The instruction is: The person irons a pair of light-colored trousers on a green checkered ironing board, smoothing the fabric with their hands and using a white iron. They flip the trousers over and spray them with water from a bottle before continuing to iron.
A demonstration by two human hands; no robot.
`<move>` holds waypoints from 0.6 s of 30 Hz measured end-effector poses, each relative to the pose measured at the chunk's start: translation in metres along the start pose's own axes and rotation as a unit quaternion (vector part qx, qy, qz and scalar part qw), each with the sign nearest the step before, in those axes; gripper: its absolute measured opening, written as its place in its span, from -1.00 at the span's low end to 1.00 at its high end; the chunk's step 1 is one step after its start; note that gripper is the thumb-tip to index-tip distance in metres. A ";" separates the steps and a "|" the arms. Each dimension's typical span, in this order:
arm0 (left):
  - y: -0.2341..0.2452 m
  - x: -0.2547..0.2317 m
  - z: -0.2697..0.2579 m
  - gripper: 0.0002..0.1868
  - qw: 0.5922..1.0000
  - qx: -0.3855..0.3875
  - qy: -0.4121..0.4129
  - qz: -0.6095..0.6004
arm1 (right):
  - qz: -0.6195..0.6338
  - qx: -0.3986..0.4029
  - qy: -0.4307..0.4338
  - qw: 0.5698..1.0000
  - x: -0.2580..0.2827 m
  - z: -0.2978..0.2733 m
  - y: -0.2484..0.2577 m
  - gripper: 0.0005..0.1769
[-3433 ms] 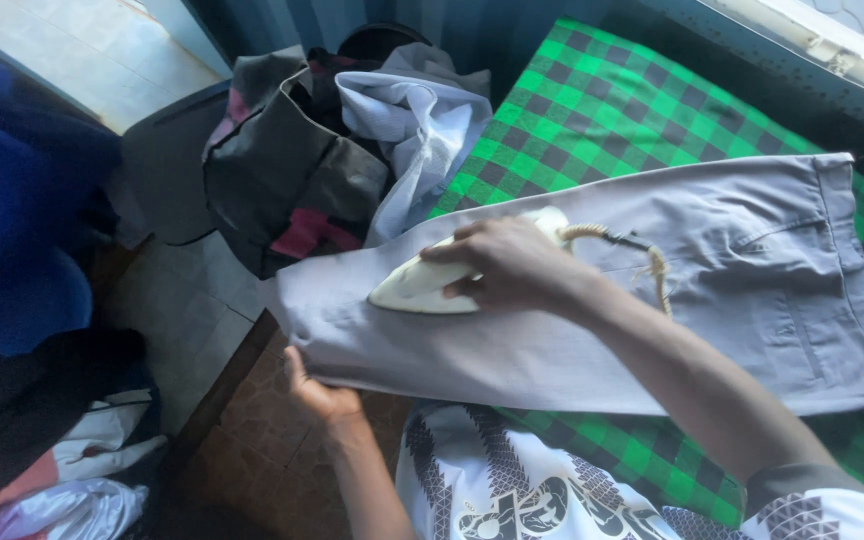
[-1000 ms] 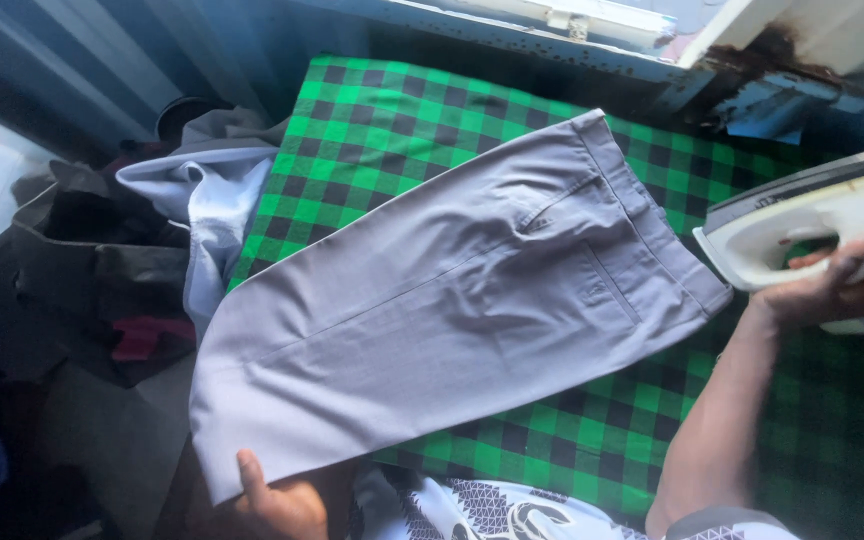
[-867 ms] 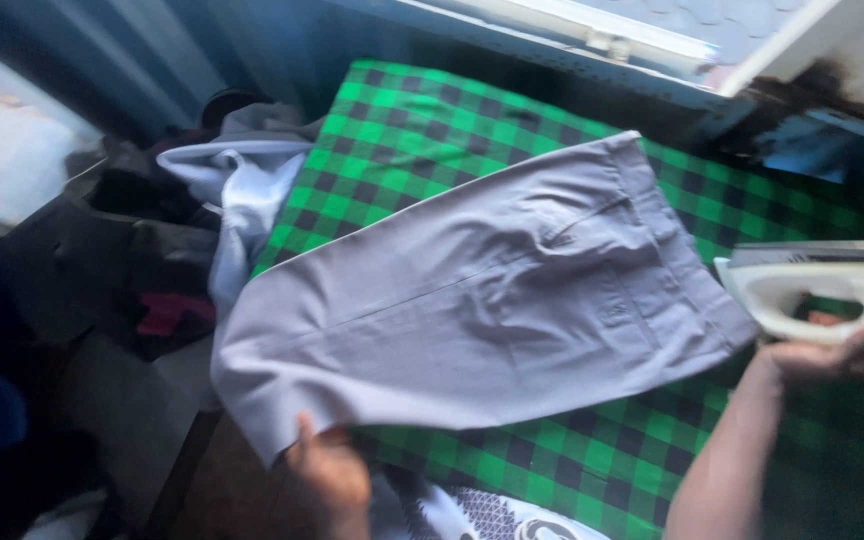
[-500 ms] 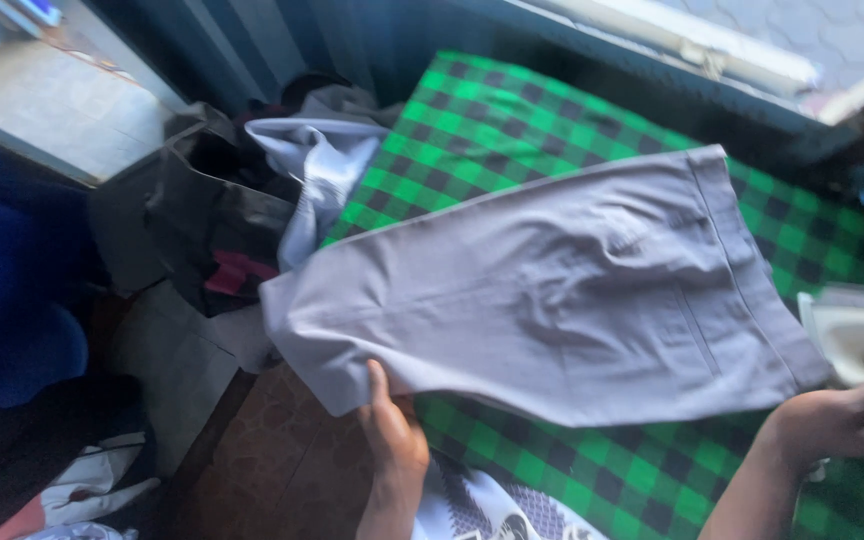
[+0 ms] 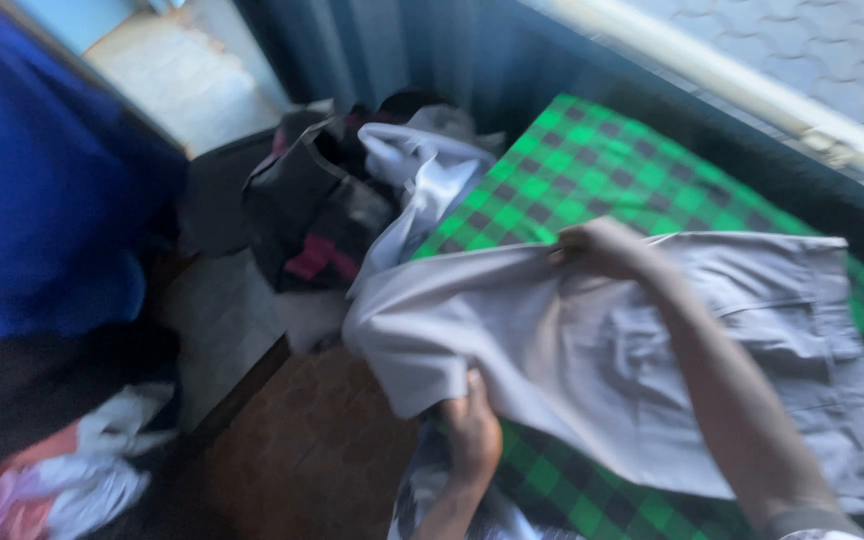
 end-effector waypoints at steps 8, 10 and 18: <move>-0.117 0.031 -0.087 -0.60 0.947 0.184 0.253 -0.066 | 0.120 0.088 -0.343 0.927 -0.017 -0.159 0.102 -0.41; -0.154 0.047 -0.112 -0.68 0.876 0.227 0.359 -0.228 | 0.083 0.071 -0.342 0.933 -0.074 -0.193 0.109 -0.51; -0.206 0.097 -0.141 -0.78 0.790 0.454 0.380 -0.160 | -0.040 -0.164 -0.365 0.916 -0.141 -0.294 0.077 -0.52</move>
Point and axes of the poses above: each hand's wrist, its own z-axis towards the middle knuckle, its own y-axis out of the back of the hand, x = y × z, the point moved 4 cm from there along z, towards the middle knuckle, and after that the axes turned 12 degrees about x, right-handed, at the moved point
